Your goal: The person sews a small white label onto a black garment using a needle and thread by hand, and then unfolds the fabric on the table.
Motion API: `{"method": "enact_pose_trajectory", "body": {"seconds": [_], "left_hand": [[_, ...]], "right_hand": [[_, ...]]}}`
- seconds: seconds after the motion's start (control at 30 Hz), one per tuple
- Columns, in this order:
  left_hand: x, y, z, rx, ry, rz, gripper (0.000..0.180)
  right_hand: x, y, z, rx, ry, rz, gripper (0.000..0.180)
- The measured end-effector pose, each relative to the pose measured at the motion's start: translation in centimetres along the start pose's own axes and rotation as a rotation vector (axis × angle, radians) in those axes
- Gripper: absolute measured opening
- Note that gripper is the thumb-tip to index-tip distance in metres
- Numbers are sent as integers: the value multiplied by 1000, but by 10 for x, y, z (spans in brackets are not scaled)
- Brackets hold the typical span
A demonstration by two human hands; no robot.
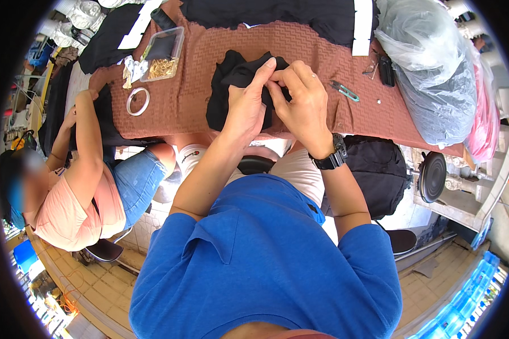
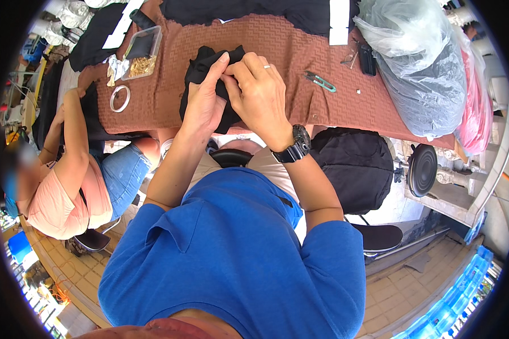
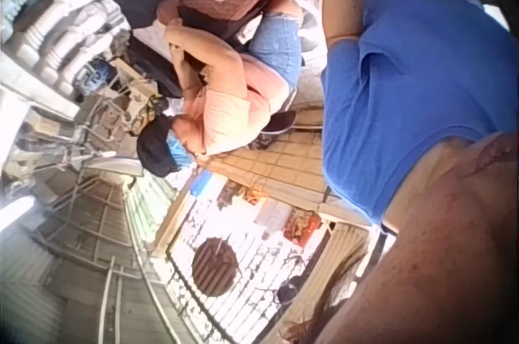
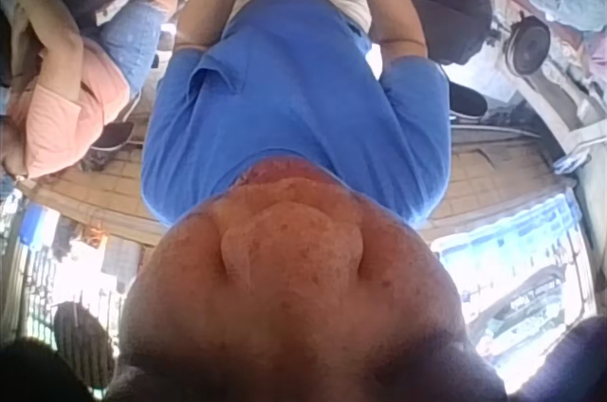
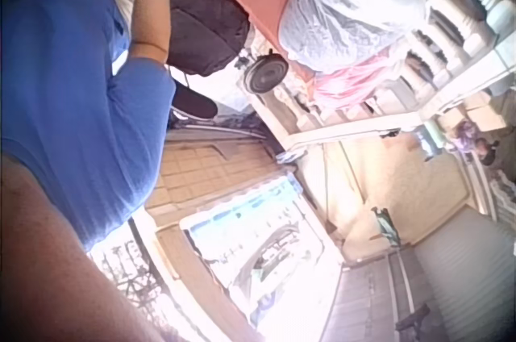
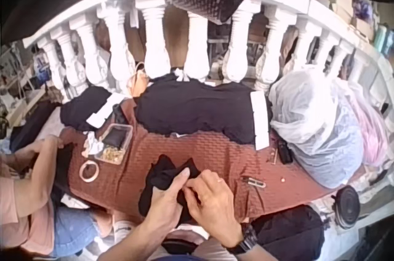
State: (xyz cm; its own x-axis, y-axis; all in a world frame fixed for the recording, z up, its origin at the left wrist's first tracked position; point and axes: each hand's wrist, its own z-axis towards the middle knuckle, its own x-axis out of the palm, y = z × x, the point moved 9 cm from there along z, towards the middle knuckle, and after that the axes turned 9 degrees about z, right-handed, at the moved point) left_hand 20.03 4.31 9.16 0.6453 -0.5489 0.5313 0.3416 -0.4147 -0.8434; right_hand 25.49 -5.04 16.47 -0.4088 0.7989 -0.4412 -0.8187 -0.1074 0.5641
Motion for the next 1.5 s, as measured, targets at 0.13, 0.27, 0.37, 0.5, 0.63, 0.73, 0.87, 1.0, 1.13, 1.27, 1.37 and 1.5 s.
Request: {"method": "enact_pose_trajectory", "body": {"seconds": [0.13, 0.27, 0.37, 0.5, 0.63, 0.73, 0.87, 1.0, 1.13, 1.27, 1.37, 1.5], "left_hand": [[-5, 7, -2, -45, -59, -46, 11], [-7, 8, 0, -28, -30, -51, 13], [-10, 8, 2, -58, 5, -30, 17], [-7, 5, 3, -54, 37, 28, 24], [-11, 5, 3, 4, 34, 73, 26], [-11, 0, 2, 55, 33, 111, 23], [-22, 10, 5, 25, 76, 153, 19], [-30, 5, -1, 20, 17, 157, 19], [-34, 6, -3, -5, 13, 160, 22], [-39, 4, -5, 34, 24, 230, 24], [-47, 9, -5, 39, -3, 279, 25], [-51, 13, -4, -17, 21, 241, 27]], "right_hand": [[-1, -2, 1, -84, -64, -32, 16], [0, -14, -1, -64, -75, 19, 17], [-2, -29, 13, 233, 30, 391, 17], [0, -48, 30, 231, 156, 436, 14], [14, -56, 36, 299, 272, 506, 12], [12, -54, 43, 231, 232, 457, 10], [-15, -71, 66, 78, -72, 619, 18], [-49, -81, 97, 286, -88, 1221, 14], [-111, -73, 131, 112, -143, 1121, 16], [-162, -127, 149, 97, -170, 1228, 13], [-196, -107, 155, 13, -164, 1007, 13], [-223, -102, 149, 1, -327, 978, 13]]}}
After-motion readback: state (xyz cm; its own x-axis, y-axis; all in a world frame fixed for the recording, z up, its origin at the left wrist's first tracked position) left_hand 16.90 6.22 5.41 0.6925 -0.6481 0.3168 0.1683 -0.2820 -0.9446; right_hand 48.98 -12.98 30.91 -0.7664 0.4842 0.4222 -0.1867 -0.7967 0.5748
